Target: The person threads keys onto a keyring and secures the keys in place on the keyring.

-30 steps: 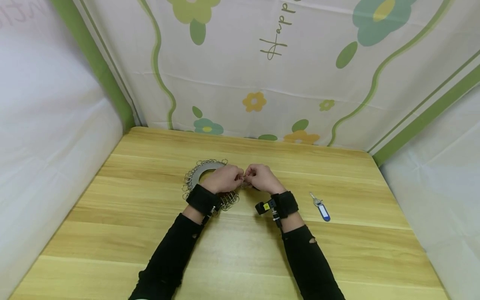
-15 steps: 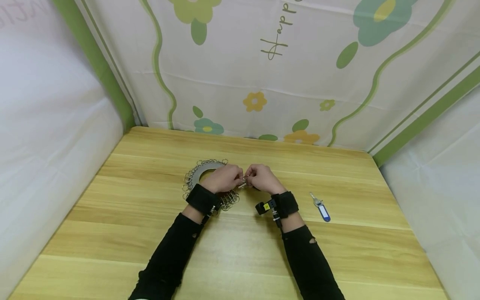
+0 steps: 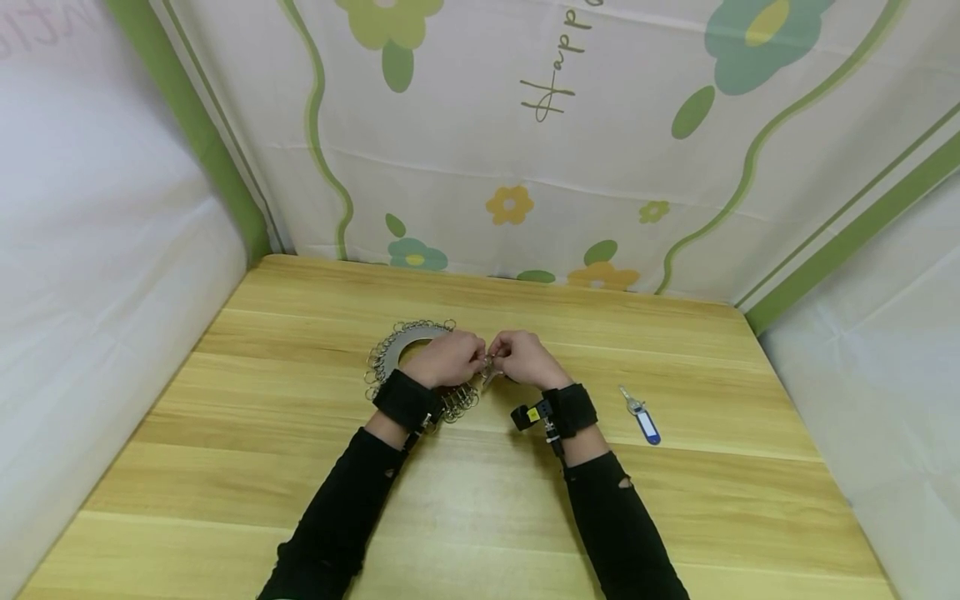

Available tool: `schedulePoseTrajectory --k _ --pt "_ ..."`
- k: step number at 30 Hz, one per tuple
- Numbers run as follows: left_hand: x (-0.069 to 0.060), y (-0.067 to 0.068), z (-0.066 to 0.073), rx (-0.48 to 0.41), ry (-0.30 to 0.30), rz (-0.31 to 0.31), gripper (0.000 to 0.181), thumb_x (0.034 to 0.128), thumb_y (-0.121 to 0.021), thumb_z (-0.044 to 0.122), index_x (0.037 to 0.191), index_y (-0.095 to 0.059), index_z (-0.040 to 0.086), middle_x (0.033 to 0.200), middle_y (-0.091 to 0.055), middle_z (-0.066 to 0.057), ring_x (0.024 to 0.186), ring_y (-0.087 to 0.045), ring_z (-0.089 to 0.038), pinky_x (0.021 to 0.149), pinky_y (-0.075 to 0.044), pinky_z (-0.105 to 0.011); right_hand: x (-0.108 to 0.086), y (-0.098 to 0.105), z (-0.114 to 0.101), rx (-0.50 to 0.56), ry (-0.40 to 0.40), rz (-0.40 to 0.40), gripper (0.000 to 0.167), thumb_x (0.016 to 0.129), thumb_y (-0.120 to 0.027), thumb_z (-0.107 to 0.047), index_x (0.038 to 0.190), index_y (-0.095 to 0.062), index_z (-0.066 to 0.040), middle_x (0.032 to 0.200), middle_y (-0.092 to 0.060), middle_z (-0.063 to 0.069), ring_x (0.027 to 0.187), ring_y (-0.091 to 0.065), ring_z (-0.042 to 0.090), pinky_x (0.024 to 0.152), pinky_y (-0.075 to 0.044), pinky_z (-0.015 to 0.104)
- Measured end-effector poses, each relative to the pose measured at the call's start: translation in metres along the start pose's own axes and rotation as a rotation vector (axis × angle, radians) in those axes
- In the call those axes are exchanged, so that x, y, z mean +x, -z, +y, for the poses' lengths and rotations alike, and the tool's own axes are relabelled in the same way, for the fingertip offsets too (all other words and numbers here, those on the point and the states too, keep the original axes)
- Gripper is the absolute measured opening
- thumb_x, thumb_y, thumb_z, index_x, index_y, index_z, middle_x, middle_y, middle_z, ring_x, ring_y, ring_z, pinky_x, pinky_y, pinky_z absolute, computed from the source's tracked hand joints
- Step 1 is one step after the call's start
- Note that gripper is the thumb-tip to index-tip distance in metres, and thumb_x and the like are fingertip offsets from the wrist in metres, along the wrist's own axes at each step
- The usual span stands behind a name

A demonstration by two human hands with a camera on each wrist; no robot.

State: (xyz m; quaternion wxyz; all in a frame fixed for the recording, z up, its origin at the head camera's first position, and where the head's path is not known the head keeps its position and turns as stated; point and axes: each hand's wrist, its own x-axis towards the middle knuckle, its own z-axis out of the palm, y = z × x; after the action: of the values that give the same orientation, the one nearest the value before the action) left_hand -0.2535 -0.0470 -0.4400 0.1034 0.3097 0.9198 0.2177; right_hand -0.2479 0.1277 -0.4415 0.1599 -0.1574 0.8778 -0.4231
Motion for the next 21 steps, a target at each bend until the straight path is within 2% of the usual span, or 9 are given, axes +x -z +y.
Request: schedulePoseTrajectory --k 7,16,21 --pt "-0.0008 0.0012 0.0005 -0.035 0.006 0.011 0.021 0.0946 -0.052 0.01 0.075 -0.058 0.013 0.064 -0.05 0.0 0.053 -0.045 -0.012 0.054 -0.036 -0.023 0.001 -0.0002 0.0004 0.015 0.007 0.013 0.01 0.092 -0.054 -0.002 0.092 -0.064 -0.006 0.083 -0.066 0.012 0.072 -0.061 0.034 0.051 -0.041 0.029" --pt "0.0001 0.0005 0.0005 -0.045 -0.007 0.023 0.014 0.0893 -0.058 0.009 0.076 -0.058 0.014 0.067 -0.053 0.001 0.056 -0.047 -0.012 0.056 -0.037 -0.025 -0.0009 0.0003 -0.0017 0.04 -0.03 0.047 0.01 0.094 -0.053 -0.004 0.094 -0.063 -0.004 0.082 -0.063 0.016 0.072 -0.062 0.035 0.05 -0.042 0.029" --pt "0.0009 -0.0001 0.0004 -0.054 0.003 0.026 0.013 0.0907 -0.056 0.009 0.079 -0.059 0.014 0.071 -0.055 0.001 0.058 -0.049 -0.012 0.057 -0.039 -0.025 -0.001 0.0011 -0.0026 0.067 -0.038 0.045 0.011 0.095 -0.052 -0.003 0.094 -0.063 -0.003 0.082 -0.063 0.016 0.074 -0.063 0.035 0.052 -0.044 0.029"
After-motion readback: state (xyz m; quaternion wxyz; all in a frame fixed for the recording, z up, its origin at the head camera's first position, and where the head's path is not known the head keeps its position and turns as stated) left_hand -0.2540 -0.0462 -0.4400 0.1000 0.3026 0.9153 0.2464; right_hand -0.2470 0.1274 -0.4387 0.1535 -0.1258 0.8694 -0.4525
